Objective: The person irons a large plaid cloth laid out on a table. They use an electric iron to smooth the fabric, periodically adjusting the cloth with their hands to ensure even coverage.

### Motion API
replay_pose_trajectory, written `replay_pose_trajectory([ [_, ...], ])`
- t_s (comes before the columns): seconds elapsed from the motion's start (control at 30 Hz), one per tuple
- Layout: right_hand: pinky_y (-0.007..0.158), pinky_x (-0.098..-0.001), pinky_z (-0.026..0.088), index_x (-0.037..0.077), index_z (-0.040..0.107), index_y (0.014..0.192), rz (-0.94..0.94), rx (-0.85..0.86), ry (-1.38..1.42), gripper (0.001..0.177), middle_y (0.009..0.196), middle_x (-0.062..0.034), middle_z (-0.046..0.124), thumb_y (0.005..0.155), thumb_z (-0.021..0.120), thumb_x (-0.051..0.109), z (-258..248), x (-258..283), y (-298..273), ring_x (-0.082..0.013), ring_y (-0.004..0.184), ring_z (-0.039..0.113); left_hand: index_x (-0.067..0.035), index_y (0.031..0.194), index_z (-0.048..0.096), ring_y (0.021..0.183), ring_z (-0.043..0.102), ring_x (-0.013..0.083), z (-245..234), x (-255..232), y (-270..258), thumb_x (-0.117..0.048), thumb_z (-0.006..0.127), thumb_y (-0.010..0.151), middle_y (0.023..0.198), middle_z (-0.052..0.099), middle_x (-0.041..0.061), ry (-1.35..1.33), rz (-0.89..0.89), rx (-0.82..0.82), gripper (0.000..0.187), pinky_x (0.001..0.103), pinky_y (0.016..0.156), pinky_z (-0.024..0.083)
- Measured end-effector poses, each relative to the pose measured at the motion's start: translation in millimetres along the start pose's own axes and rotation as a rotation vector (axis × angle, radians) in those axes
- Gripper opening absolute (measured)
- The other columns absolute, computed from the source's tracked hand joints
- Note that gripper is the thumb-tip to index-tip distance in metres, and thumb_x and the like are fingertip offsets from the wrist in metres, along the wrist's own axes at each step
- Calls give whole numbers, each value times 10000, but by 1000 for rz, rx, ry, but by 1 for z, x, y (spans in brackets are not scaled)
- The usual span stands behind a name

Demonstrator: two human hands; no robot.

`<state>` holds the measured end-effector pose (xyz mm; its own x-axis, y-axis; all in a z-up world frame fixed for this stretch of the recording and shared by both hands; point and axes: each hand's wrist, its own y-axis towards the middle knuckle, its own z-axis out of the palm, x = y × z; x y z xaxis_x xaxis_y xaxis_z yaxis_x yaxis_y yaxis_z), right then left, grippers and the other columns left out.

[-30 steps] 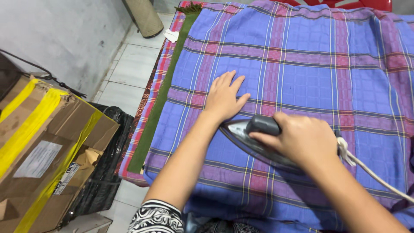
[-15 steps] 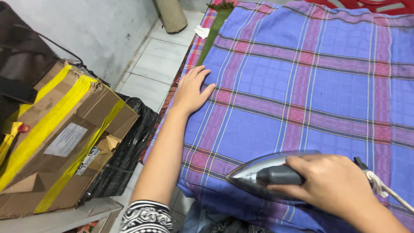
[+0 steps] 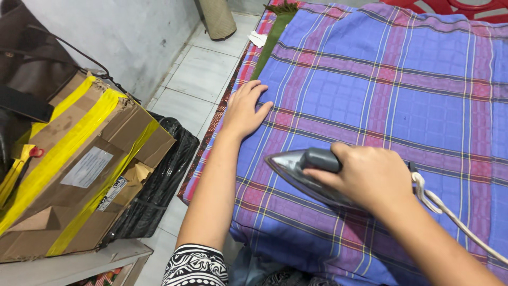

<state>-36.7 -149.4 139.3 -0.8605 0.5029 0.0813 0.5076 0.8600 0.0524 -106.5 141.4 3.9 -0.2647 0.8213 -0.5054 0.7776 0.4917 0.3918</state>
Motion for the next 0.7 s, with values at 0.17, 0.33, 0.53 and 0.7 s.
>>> replay_pose_trajectory([
  [0.17, 571, -495, 558, 184, 710, 796, -84, 224, 19, 610, 647, -122, 695, 668, 726, 780, -2, 3, -20, -364, 600, 701, -96, 1302, 656, 1383, 479, 329, -1, 1, 1, -343, 703, 913, 1455, 555, 125, 12, 24, -12, 464, 476, 1147, 350],
  [0.33, 549, -468, 551, 171, 676, 775, -207, 172, 35, 605, 681, -60, 715, 708, 719, 770, 4, 8, -33, -326, 627, 701, -90, 1296, 657, 1388, 476, 319, -1, 0, -1, -338, 697, 917, 1451, 555, 120, -3, 25, -6, 455, 476, 1154, 344],
  [0.53, 483, -505, 554, 144, 697, 780, -99, 39, 22, 628, 604, -141, 678, 664, 753, 759, 8, 24, -8, -373, 511, 690, -81, 1240, 681, 1347, 529, 315, -6, 4, 3, -334, 686, 935, 1413, 594, 120, -107, 7, 9, 396, 462, 1132, 386],
  [0.7, 515, -498, 561, 135, 695, 755, -37, -34, 6, 624, 590, -151, 677, 710, 686, 757, 8, 31, 24, -376, 546, 694, -63, 1188, 705, 1300, 572, 332, -4, 11, 4, -317, 675, 949, 1359, 637, 136, -166, 17, -36, 350, 454, 1096, 420],
])
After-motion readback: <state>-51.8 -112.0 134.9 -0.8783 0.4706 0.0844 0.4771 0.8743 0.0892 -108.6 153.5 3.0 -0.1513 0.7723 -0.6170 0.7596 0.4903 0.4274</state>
